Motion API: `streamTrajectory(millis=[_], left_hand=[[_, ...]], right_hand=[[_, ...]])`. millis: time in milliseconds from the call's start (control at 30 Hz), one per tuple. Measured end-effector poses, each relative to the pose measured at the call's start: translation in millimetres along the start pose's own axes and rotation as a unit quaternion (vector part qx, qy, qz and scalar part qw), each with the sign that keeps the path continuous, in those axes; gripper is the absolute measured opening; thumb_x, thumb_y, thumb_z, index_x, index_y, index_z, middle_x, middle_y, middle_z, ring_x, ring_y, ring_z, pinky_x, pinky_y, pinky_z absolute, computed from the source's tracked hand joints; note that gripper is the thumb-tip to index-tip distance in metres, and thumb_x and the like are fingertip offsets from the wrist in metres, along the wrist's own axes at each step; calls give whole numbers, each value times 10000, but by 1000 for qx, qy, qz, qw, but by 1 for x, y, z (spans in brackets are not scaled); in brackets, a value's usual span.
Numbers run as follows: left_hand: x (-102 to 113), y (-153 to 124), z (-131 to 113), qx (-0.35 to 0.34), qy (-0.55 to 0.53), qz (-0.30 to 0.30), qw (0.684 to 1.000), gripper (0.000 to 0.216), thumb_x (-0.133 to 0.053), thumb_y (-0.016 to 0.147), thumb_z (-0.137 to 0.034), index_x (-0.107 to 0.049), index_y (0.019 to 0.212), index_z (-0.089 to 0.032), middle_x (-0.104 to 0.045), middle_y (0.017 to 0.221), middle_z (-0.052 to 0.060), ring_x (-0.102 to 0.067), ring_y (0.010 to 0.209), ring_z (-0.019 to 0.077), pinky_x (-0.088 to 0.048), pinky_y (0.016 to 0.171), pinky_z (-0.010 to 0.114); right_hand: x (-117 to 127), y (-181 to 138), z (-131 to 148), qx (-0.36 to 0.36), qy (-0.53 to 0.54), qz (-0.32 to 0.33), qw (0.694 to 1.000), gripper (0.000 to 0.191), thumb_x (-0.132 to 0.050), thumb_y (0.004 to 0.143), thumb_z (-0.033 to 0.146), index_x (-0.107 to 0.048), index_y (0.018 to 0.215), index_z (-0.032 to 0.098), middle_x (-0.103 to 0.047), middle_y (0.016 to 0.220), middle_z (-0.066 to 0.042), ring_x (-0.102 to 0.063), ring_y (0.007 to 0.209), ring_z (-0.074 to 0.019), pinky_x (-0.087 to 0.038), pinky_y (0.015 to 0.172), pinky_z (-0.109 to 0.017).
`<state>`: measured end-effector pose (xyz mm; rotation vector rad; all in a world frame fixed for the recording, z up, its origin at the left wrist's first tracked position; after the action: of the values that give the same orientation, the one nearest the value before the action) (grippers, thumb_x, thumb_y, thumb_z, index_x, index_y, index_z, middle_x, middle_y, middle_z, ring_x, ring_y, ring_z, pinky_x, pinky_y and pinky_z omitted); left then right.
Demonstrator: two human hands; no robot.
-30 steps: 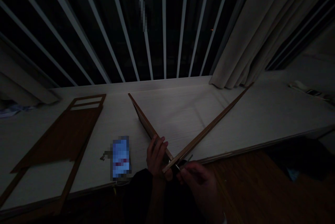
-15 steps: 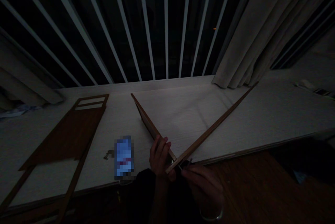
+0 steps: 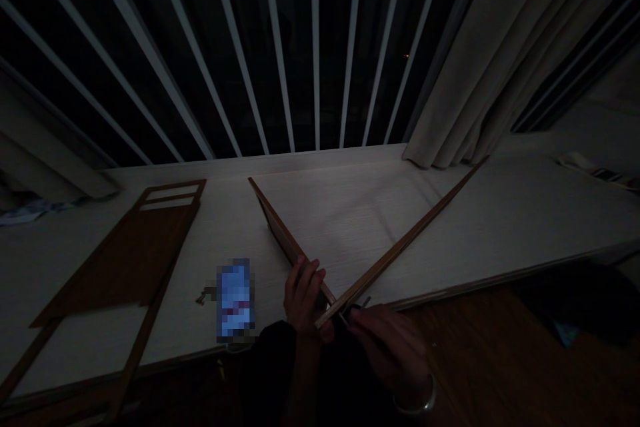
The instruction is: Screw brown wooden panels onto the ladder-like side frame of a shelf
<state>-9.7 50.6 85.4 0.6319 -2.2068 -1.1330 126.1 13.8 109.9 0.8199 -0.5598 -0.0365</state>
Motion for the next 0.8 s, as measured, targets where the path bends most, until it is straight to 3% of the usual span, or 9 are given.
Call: streamTrajectory(millis=[133, 500, 667, 800], left_hand=[[0, -2, 0, -22, -4, -14, 1000, 732, -109, 777, -623, -628, 889, -119, -628, 910, 139, -476, 1082, 277, -419, 827, 428], [-3, -2, 3, -25, 6, 31, 999, 731, -118, 775, -632, -626, 910, -124, -627, 931, 134, -471, 1090, 279, -406, 849, 430], [-5, -3, 5, -18, 14, 42, 999, 757, -93, 771, -641, -622, 933, -124, -622, 944, 137, -456, 1107, 278, -396, 863, 425], [-3, -3, 3, -31, -2, 29, 999, 742, -111, 774, -635, -618, 938, -118, -620, 955, 140, -452, 1110, 283, -400, 853, 430]], right_hand=[[3, -2, -9, -51, 15, -28, 998, 376, -613, 689, 33, -576, 1014, 218, -667, 797, -37, -615, 692, -143, -510, 600, -262], [3, -10, -26, -169, 57, -62, 982, 101, -632, 691, 109, -643, 744, 194, -589, 696, -27, -568, 658, -133, -478, 561, -249], [-7, -18, -42, -263, 110, -46, 957, 57, -652, 677, 154, -645, 710, 200, -603, 748, -31, -577, 716, -144, -480, 642, -257], [-13, -35, -56, -352, 154, -69, 921, 126, -677, 643, 186, -646, 764, 207, -635, 744, -22, -591, 717, -151, -488, 656, -252]])
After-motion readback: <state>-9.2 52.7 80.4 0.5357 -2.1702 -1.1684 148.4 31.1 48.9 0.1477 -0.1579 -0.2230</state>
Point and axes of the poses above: each hand's wrist, its own y-axis towards the middle knuckle, its own x-axis out of the back of the hand, z = x × y, the point moved 10 cm from there along y, towards the middle knuckle
